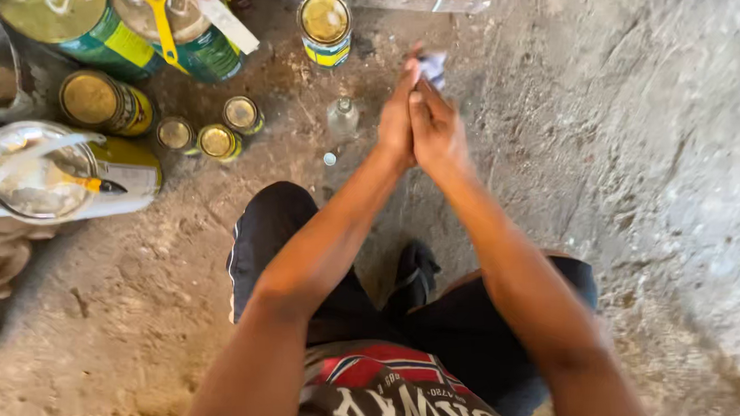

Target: The person kneels to clean their hands with a cloth and liquid, then stands and uses a small metal tool to spread a thick beige substance from a tray onto a dark decorative wooden piece and a white table surface.

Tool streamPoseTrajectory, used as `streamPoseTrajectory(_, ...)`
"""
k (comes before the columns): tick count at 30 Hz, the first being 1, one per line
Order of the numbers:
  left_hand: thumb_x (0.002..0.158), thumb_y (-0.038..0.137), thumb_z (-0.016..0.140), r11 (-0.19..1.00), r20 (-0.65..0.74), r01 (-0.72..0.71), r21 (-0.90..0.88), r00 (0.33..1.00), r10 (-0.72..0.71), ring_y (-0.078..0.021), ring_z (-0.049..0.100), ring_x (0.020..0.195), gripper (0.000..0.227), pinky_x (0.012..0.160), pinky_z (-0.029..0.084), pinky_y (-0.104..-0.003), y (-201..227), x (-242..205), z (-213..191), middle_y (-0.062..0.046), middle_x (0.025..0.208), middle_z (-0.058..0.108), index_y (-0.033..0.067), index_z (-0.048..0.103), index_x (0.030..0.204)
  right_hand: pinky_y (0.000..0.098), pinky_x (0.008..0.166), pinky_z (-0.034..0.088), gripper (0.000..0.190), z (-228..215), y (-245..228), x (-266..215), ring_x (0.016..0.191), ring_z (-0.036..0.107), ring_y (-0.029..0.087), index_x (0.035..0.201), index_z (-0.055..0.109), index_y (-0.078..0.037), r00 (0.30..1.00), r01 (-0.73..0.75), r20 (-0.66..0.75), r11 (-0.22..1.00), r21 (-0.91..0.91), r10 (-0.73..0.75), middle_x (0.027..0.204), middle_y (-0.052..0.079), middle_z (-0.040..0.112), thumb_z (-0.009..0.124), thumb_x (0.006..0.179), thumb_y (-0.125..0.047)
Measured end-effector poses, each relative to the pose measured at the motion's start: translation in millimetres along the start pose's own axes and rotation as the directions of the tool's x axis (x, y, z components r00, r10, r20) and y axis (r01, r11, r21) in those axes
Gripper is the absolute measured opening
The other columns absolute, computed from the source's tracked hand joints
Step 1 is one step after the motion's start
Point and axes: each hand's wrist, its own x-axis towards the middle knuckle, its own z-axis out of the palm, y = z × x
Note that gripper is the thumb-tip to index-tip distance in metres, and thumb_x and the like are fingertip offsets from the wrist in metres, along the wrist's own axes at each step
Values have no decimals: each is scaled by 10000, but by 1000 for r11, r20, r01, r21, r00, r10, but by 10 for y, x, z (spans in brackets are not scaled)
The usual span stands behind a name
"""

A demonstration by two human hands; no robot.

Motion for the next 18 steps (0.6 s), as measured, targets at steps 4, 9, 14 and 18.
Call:
streamPoseTrajectory(4, 1069, 517, 516, 977, 43, 164, -140, 986, -159, -174, 513, 1340, 654, 1164, 380, -376, -545, -248, 91, -57, 1485, 525, 61, 442, 1533, 423, 1110, 439, 490, -158, 153, -139, 1365, 554, 387, 1374, 676, -31, 888, -457, 203, 839, 294, 413, 1489, 195, 564, 423, 1097, -346)
streamPoseTrajectory(9, 1030, 757, 370, 900, 60, 291, -324, 956, -287, -332, 613, 1141, 855, 1023, 479, -490, -329, -158, -143, -181, 1281, 598, 2, 521, 1401, 476, 1139, 392, 475, 275, 105, -447, 1382, 574, 366, 1465, 602, -47, 987, -162, -34, 968, -193, 159, 1504, 171, 584, 378, 1142, -315)
streamPoseTrajectory(14, 1001, 705, 328, 885, 322, 400, -238, 892, -317, -249, 571, 1335, 837, 1152, 432, -433, -35, -624, 228, -100, 1463, 600, 27, 569, 1427, 401, 917, 538, 447, -302, 509, 7, 1018, 658, 238, 1274, 654, -37, 748, -661, 62, 735, 152, 660, 1173, 148, 700, 557, 961, -342)
streamPoseTrajectory(18, 1078, 700, 316, 885, 430, 363, -292, 876, -218, -332, 592, 1287, 865, 1157, 432, -483, 145, -511, 233, -205, 1347, 654, -65, 588, 1374, 409, 913, 581, 413, -977, -21, 115, 1062, 685, 233, 1345, 584, -115, 772, -402, 15, 469, 787, 636, 1202, 104, 687, 452, 1029, -346)
